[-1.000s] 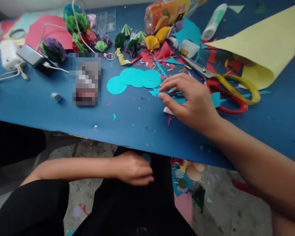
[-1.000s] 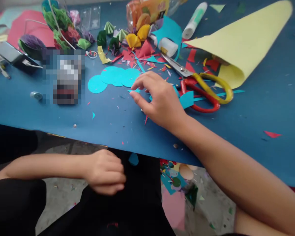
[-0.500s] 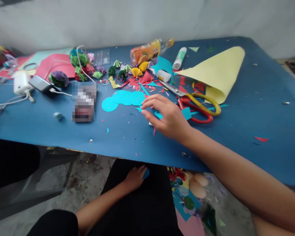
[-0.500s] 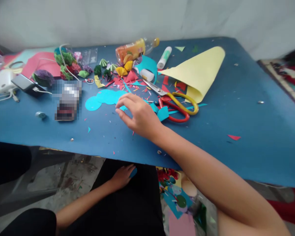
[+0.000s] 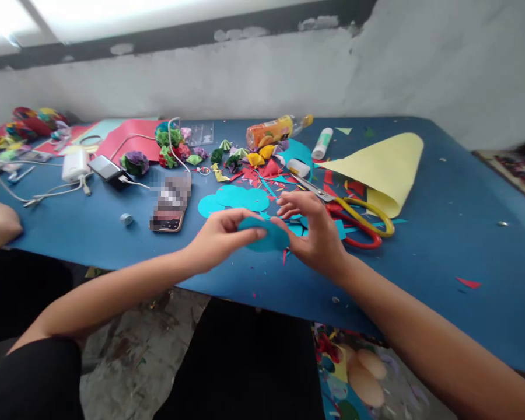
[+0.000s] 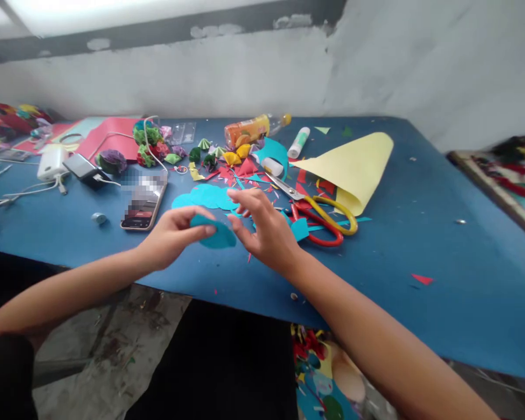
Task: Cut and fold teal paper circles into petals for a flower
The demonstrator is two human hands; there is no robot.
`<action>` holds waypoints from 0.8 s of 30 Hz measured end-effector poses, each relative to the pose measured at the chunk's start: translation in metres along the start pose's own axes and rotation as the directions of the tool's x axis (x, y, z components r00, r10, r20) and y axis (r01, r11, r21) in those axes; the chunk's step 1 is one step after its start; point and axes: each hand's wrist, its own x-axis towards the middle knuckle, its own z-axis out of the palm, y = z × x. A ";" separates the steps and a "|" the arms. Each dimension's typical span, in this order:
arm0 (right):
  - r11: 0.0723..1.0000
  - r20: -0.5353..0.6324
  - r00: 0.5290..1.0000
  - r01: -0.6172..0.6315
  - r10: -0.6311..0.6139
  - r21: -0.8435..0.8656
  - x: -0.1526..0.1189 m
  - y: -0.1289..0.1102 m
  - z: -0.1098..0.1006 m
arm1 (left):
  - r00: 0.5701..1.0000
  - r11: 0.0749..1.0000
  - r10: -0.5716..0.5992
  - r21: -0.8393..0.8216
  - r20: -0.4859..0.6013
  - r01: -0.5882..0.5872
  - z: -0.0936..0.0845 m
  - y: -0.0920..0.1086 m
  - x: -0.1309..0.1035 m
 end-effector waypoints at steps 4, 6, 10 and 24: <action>0.978 0.180 0.979 0.121 -0.090 -0.170 0.000 0.014 -0.002 | 0.997 0.990 -0.067 -0.122 0.039 0.072 -0.010 -0.028 0.046; 0.977 0.235 0.970 0.103 -0.058 -0.186 -0.002 0.021 -0.001 | 0.998 0.990 -0.059 -0.129 0.030 0.063 -0.013 -0.041 0.053; 0.984 0.227 0.972 0.095 -0.059 -0.149 -0.004 0.027 0.002 | 0.998 0.993 -0.015 -0.118 0.065 0.023 -0.019 -0.049 0.054; 0.887 0.029 0.895 -0.446 0.446 0.117 0.000 0.005 0.014 | 0.975 0.999 0.017 0.034 0.223 -0.025 -0.019 -0.052 0.043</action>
